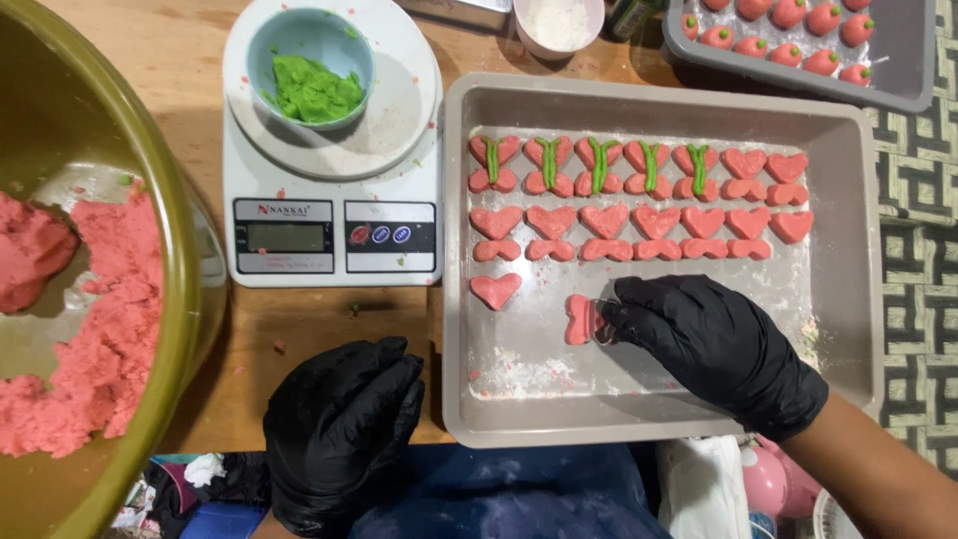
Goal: Shaping pink dough into heart shapes using a metal cutter and placing them on a baking tray
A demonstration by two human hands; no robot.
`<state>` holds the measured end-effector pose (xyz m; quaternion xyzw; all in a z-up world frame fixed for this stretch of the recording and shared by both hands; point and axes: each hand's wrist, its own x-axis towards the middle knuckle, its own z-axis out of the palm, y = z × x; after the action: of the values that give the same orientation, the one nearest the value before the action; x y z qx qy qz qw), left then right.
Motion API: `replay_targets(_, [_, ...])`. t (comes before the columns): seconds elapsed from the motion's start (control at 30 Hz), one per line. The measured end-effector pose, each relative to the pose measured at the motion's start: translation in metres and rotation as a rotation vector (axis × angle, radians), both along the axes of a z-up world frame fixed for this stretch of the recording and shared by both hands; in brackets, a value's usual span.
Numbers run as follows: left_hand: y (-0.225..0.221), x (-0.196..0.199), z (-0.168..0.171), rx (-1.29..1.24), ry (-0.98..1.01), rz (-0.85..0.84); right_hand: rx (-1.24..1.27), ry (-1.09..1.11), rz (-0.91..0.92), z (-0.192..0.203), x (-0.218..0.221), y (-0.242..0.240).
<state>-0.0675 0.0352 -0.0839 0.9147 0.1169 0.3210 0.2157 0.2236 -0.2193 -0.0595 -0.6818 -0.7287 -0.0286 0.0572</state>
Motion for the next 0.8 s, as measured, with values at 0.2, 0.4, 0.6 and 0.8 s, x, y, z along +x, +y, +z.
replay_targets(0.2, [0.005, -0.002, 0.001, 0.031, 0.011, -0.004, -0.010, -0.090, -0.056, -0.002, 0.001, -0.002])
replay_targets(0.4, [0.005, -0.006, 0.004, -0.005, -0.052, -0.032, 0.142, -0.082, -0.072, -0.006, 0.004, -0.006])
replay_targets(0.6, [0.004, -0.005, 0.008, 0.005, -0.057, -0.018, 0.089, -0.021, -0.105, -0.007, 0.003, -0.006])
replay_targets(0.8, [0.004, -0.004, 0.005, -0.016, -0.016, -0.060, 0.144, -0.156, -0.087, 0.014, -0.006, 0.014])
